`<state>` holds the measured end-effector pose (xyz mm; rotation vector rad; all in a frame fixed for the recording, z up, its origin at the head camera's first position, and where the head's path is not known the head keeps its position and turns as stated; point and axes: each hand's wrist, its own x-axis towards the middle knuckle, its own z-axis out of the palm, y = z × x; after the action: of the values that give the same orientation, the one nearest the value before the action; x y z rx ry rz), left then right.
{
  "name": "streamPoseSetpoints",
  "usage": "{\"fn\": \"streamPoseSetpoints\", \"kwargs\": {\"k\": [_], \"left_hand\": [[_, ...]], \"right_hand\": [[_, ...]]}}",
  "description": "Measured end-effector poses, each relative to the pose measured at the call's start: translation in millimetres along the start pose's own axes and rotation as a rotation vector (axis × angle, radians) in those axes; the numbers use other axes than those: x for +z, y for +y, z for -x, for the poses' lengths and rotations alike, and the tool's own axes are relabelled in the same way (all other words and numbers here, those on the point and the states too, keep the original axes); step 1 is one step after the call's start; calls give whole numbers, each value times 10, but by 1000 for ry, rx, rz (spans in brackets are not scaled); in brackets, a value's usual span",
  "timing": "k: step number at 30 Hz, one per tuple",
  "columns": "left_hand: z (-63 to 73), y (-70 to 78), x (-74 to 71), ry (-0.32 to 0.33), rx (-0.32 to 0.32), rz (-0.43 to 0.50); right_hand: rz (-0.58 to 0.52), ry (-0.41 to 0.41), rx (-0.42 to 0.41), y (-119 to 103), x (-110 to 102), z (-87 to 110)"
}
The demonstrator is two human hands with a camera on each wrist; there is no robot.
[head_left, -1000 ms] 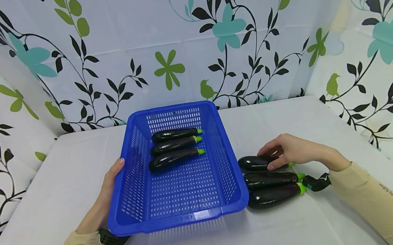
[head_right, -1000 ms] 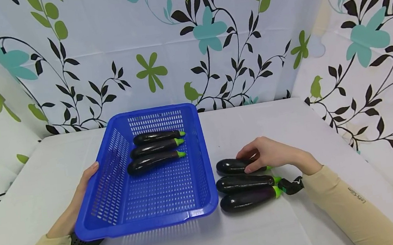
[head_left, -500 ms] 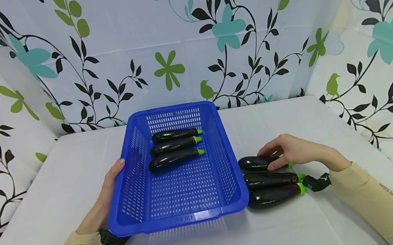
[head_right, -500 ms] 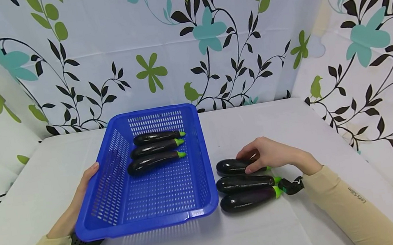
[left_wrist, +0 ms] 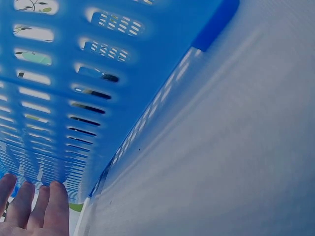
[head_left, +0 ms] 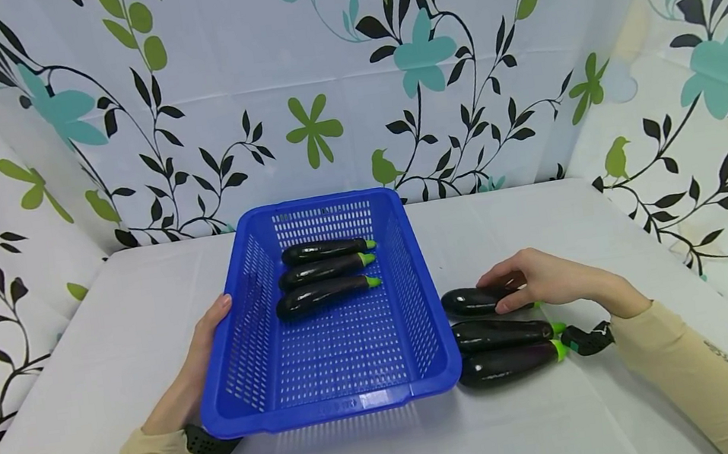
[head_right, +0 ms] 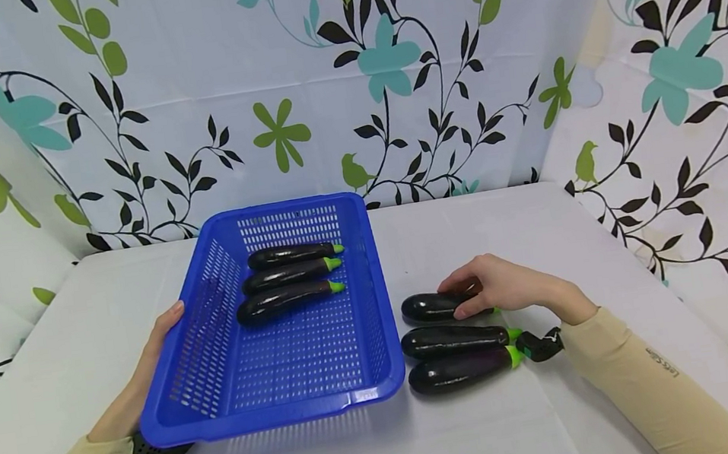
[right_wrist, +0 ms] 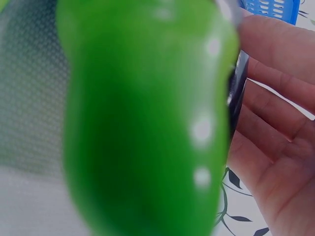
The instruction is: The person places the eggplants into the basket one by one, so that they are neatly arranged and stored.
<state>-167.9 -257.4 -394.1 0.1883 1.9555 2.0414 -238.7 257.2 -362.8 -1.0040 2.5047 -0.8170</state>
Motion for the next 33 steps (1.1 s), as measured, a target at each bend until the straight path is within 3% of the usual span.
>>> {"fn": "streamPoseSetpoints", "kwargs": {"k": [33], "left_hand": [[8,29,13,-25,1,28]], "right_hand": [[22,8,-9,-80,-54,28]]}}
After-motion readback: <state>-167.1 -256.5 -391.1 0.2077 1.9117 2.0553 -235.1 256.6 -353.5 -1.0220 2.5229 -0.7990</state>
